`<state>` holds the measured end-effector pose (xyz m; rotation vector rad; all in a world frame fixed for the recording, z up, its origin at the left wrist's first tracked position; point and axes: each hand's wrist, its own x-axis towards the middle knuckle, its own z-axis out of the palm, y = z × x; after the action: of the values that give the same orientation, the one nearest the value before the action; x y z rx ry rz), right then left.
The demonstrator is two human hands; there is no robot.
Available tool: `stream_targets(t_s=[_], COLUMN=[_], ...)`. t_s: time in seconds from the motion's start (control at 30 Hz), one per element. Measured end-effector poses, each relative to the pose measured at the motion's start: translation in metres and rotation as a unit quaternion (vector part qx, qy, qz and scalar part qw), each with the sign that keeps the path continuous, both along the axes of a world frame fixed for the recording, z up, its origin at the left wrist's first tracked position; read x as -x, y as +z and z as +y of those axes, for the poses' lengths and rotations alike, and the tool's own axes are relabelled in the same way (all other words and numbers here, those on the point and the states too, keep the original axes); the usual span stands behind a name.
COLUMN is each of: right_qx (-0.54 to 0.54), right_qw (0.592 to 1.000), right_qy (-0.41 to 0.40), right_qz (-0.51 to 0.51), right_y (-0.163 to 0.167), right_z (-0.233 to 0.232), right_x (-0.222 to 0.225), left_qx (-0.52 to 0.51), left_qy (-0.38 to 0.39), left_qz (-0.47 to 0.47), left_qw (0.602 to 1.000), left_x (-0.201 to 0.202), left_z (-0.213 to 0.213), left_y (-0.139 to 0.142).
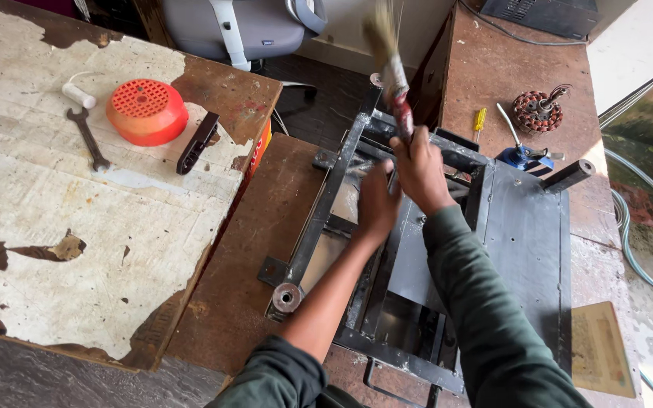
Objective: The person washes a plastic sheet with water from a bucket, then closes a water tap. They wipe the top of a maroon refrigerator with a cloth and later use a brush to clean dust from a metal appliance frame on a workbench.
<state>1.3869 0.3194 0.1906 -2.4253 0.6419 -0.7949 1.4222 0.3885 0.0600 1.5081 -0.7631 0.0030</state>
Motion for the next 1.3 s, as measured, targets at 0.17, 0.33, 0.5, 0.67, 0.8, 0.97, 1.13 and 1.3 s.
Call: stream_targets(t_s=[0.17, 0.33, 0.5, 0.67, 0.8, 0.97, 1.13, 1.3], right_qx=[-0.225, -0.033, 0.060, -0.006, 0.169, 0.013, 0.104, 0.045], right_qw=[0.970, 0.987, 0.993, 0.981, 0.985, 0.988, 0.994, 0.994], right_qy=[0.009, 0.024, -0.012, -0.050, 0.002, -0.035, 0.005, -0.033], right_qz=[-0.095, -0.156, -0.098, -0.186, -0.043, -0.151, -0.042, -0.089], right_y=[0.000, -0.016, -0.020, -0.018, -0.022, -0.018, -0.010, -0.015], right_z=[-0.026, -0.026, -0.035, -0.046, -0.043, -0.039, -0.041, -0.046], right_x=[-0.005, -0.013, -0.029, -0.039, -0.041, -0.034, -0.026, -0.020], left_qx=[-0.181, -0.526, -0.516, -0.499, -0.429, -0.412, -0.415, -0.451], left_qy=[0.294, 0.166, 0.090, 0.162, 0.148, 0.154, 0.120, 0.136], left_qz=[-0.123, -0.074, 0.044, -0.014, -0.020, -0.005, 0.001, 0.043], left_qw=[0.931, 0.831, 0.851, 0.851, 0.891, 0.898, 0.902, 0.881], left_x=[-0.048, -0.069, -0.114, -0.123, -0.119, -0.123, -0.122, -0.124], left_z=[-0.010, -0.024, -0.027, -0.040, -0.042, -0.038, -0.037, -0.039], left_y=[0.052, 0.054, 0.030, 0.012, 0.013, 0.016, 0.016, 0.026])
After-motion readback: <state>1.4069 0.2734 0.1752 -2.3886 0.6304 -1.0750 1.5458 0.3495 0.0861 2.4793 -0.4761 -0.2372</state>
